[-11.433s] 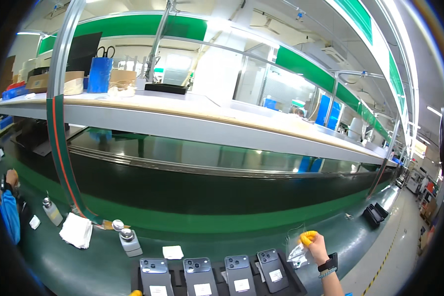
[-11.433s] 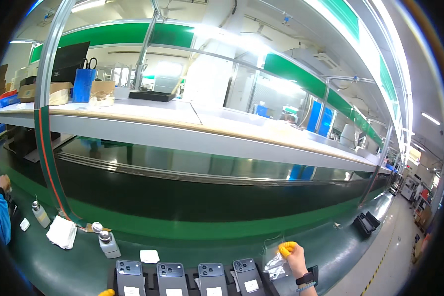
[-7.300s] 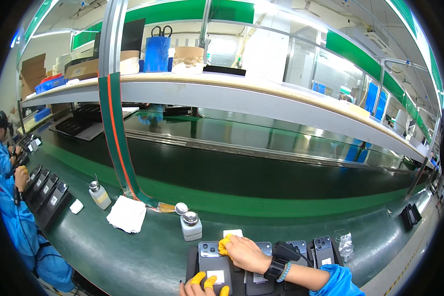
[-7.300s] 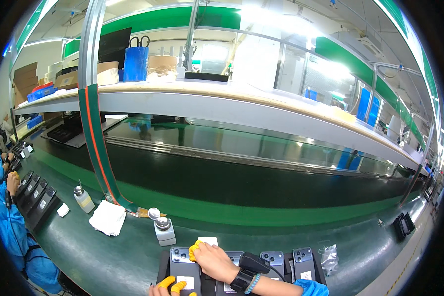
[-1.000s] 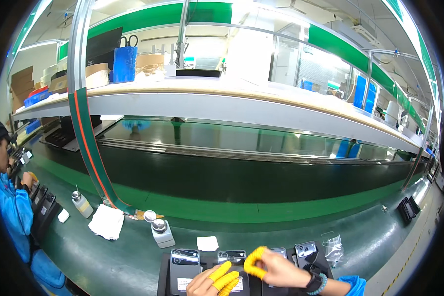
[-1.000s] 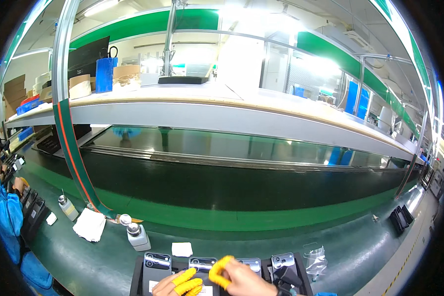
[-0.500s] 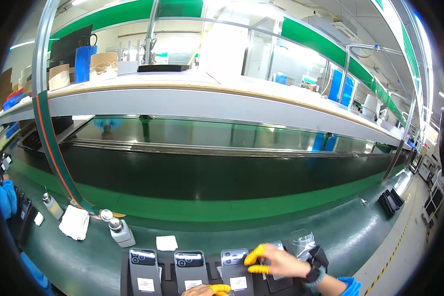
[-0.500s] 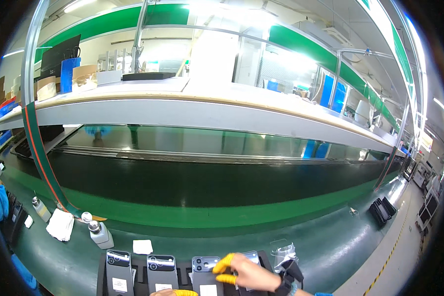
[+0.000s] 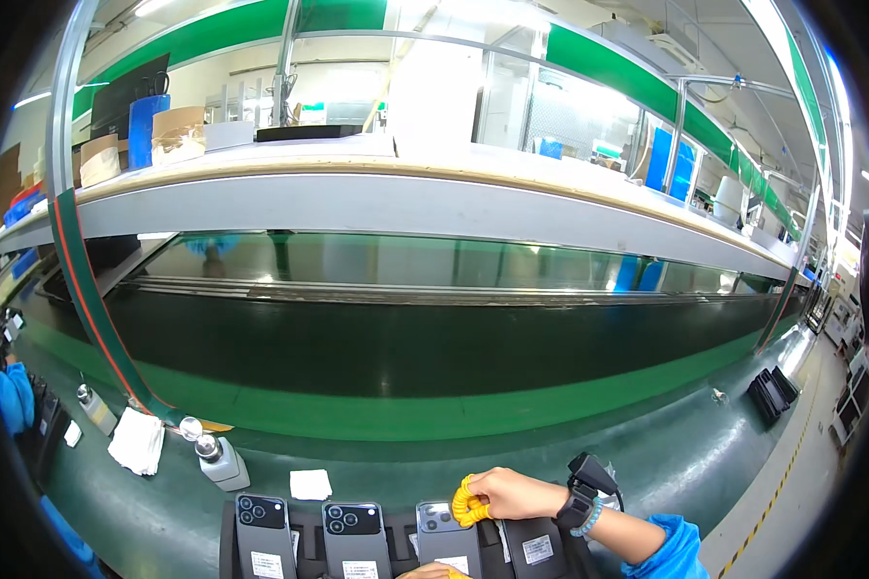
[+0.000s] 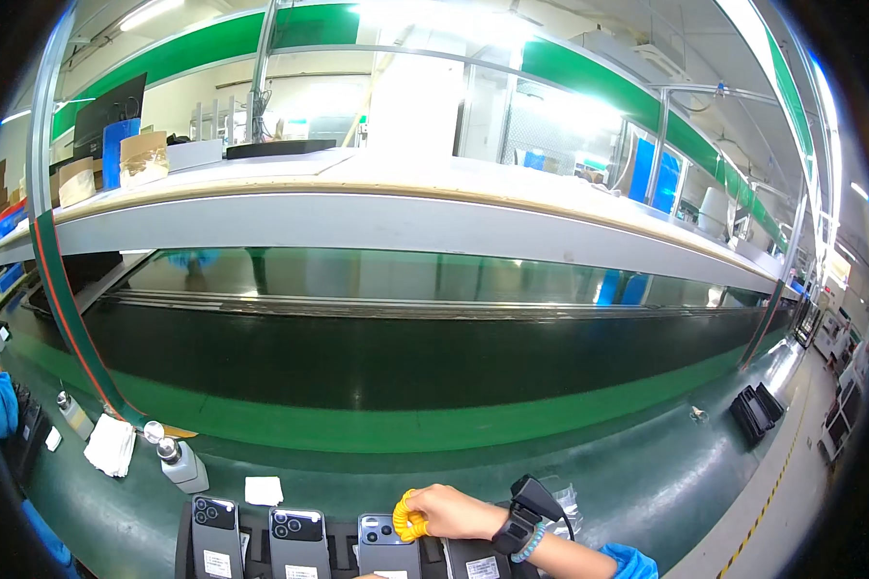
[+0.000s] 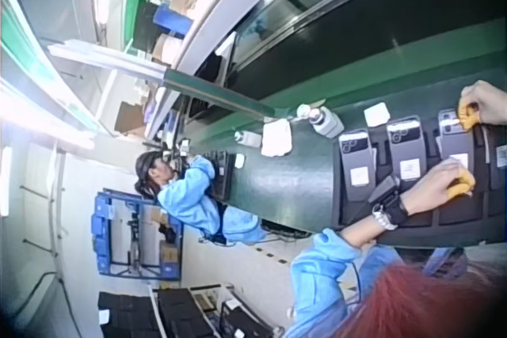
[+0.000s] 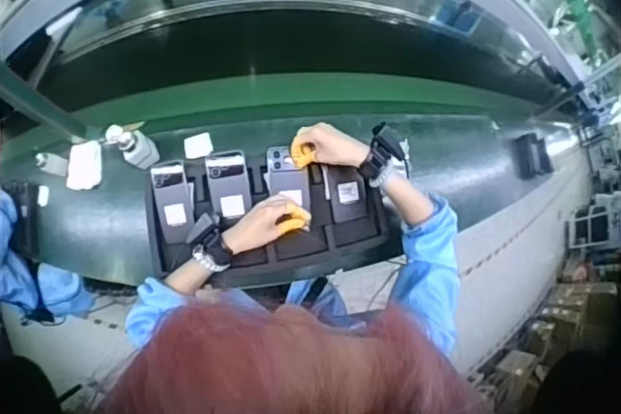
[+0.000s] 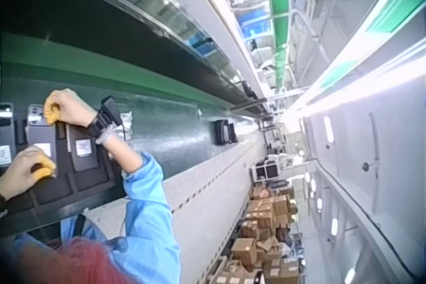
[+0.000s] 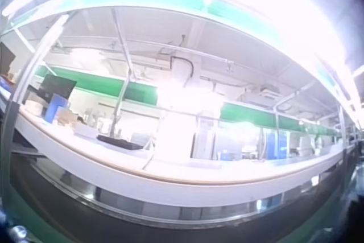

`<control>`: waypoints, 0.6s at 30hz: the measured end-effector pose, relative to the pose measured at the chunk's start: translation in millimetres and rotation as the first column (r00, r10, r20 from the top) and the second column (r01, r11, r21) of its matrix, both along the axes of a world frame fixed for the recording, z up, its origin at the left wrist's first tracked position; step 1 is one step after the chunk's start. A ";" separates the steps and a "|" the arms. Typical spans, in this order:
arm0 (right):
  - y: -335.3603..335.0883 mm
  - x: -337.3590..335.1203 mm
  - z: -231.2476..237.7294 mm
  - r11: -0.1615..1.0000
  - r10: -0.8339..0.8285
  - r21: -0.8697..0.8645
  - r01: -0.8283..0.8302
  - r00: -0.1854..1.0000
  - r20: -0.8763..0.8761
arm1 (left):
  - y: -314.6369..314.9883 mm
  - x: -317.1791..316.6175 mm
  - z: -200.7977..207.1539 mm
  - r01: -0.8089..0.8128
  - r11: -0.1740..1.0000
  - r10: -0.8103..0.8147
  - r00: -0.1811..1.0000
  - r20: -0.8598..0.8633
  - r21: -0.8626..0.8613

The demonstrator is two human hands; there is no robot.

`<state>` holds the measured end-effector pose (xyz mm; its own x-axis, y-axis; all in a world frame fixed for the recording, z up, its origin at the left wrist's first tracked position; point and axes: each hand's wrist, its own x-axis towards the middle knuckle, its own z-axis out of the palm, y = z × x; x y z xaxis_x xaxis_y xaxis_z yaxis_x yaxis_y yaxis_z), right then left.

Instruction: Cleaning the screens of mobile phones and applying protective films on an assembly line.

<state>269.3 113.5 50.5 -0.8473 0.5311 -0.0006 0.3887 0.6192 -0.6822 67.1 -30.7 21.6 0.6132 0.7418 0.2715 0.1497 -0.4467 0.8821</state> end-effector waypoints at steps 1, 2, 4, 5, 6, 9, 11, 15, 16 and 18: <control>1.1 -0.7 0.7 1.000 -0.020 -0.002 0.020 1.000 0.021 | 0.3 -0.2 -0.5 -0.001 1.000 0.001 1.000 -0.003 0.005; 1.8 -0.8 1.1 0.999 -0.040 -0.003 0.040 0.998 0.042 | 0.5 -0.3 -0.7 -0.002 1.000 0.002 1.000 -0.007 0.010; 1.2 4.1 -4.5 1.000 -0.022 0.020 0.022 1.000 -0.015 | 0.5 -0.6 0.4 -0.007 1.000 0.007 1.000 -0.004 0.003; 0.4 5.7 -6.4 0.999 -0.003 0.044 0.006 0.998 -0.070 | 0.4 -0.8 0.7 -0.012 1.000 0.012 1.000 0.000 -0.004; -2.9 4.7 -2.8 0.999 -0.001 0.044 0.004 0.998 -0.069 | 0.3 -0.8 0.0 -0.014 1.000 0.014 1.000 0.001 -0.004; -12.2 1.7 1.3 0.999 -0.033 0.040 0.032 0.999 0.028 | -0.4 -0.3 -0.9 -0.020 1.000 0.020 1.000 0.000 -0.008; -6.2 2.9 -2.2 0.998 -0.042 -0.039 0.042 0.999 0.010 | -1.0 0.1 1.1 -0.022 1.000 0.022 1.000 -0.007 -0.001; -2.8 -3.9 9.0 0.995 -0.069 -0.074 0.072 0.997 0.041 | 0.8 0.0 -1.1 -0.010 1.000 0.010 1.000 -0.005 0.029; -0.4 -4.4 8.1 0.992 -0.079 -0.093 0.084 0.995 0.061 | 1.1 -0.2 -1.0 -0.015 1.000 0.015 1.000 0.000 0.025; -2.1 -1.9 0.4 0.996 -0.070 -0.054 0.072 0.996 0.052 | 1.3 0.1 -2.4 -0.020 1.000 0.020 1.000 0.006 0.021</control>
<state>267.4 111.4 51.0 -0.8056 0.5879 -0.0730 0.4645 0.5504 -0.6938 67.2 -29.4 19.1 0.5969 0.7478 0.2907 0.1538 -0.4622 0.8734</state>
